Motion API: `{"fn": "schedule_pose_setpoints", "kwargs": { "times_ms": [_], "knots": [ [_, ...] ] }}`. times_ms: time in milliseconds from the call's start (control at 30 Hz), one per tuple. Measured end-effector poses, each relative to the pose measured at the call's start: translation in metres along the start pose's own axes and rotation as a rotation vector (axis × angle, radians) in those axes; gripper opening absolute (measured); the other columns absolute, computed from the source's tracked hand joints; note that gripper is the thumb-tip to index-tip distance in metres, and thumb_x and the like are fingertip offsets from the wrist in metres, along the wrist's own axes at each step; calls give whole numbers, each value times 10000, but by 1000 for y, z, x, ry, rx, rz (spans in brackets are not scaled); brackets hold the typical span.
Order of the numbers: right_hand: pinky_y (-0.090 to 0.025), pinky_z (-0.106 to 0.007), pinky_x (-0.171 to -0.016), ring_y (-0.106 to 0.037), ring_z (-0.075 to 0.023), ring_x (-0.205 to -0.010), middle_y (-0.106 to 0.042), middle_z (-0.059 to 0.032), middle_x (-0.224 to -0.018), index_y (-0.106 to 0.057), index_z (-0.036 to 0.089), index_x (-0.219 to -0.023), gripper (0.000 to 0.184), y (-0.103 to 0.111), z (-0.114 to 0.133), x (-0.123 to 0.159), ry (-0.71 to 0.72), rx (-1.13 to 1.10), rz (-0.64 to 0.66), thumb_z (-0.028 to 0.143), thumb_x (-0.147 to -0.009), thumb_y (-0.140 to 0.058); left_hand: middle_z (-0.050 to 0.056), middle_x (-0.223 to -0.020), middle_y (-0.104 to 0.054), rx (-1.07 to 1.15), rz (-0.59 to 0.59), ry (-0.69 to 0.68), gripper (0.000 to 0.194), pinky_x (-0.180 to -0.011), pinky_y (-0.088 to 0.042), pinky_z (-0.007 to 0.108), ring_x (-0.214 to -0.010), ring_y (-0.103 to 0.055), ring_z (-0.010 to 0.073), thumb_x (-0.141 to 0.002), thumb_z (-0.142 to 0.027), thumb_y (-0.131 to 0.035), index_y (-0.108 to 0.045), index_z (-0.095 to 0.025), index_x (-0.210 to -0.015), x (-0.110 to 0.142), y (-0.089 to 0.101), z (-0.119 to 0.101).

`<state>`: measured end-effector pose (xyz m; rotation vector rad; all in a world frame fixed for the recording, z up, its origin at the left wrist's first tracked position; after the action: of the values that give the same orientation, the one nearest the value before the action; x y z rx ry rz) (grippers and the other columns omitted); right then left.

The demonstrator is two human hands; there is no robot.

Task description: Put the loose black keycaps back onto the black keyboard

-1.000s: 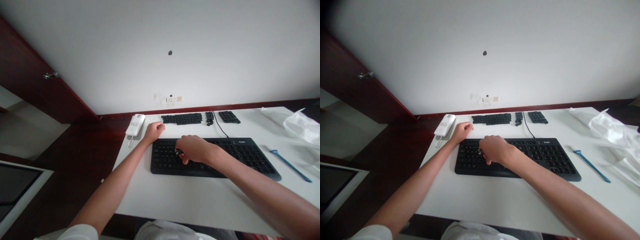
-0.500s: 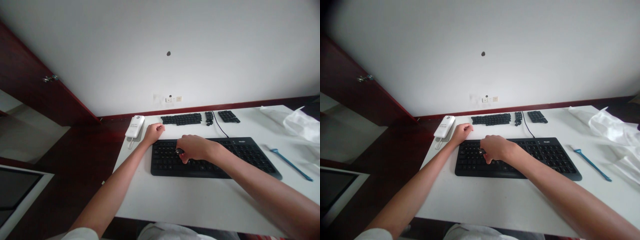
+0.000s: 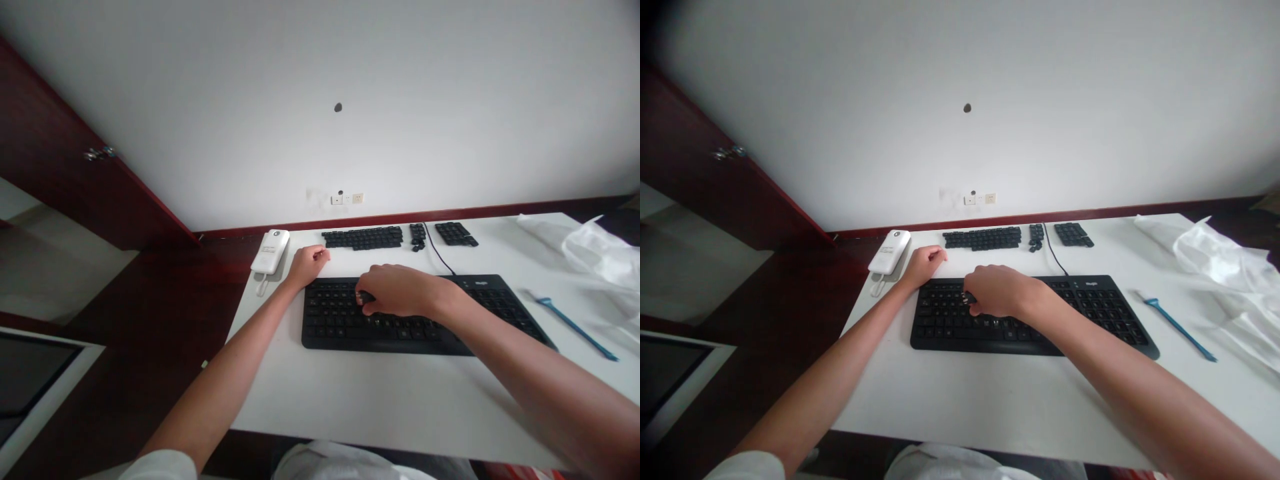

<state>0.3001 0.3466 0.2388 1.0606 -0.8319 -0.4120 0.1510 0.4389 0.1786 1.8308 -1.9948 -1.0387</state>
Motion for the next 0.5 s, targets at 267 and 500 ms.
{"fn": "schedule_pose_setpoints", "kwargs": {
  "times_ms": [267, 500],
  "knots": [
    [-397, -295, -694, -576, -168, -767, -692, -22, -919, -725, 215, -1155, 386, 43, 25, 24, 340, -684, -237, 546, -969, -656, -14, -661, -629, 17, -15, -14, 308, -602, -341, 257, -615, -522, 125, -940, -356, -534, -717, -172, -774, 1, 1, -1],
    [-373, -278, -603, -467, -123, -602, -487, 45, -664, -627, 178, -964, 378, -2, -2, 21, 364, -1372, -362, 555, -995, -639, -9, -642, -619, -1, -3, -11, 316, -605, -336, 257, -610, -521, 129, -943, -343, -521, -725, -173, -772, 2, 0, -4]
  ]
}}
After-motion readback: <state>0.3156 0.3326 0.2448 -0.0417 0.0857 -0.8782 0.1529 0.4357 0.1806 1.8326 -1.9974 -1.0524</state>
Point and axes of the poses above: each hand's wrist, its own x-axis away from the middle knuckle, its own y-axis out of the back of the hand, z = x × y, the point moved 10 cm from there along -x, towards the middle knuckle
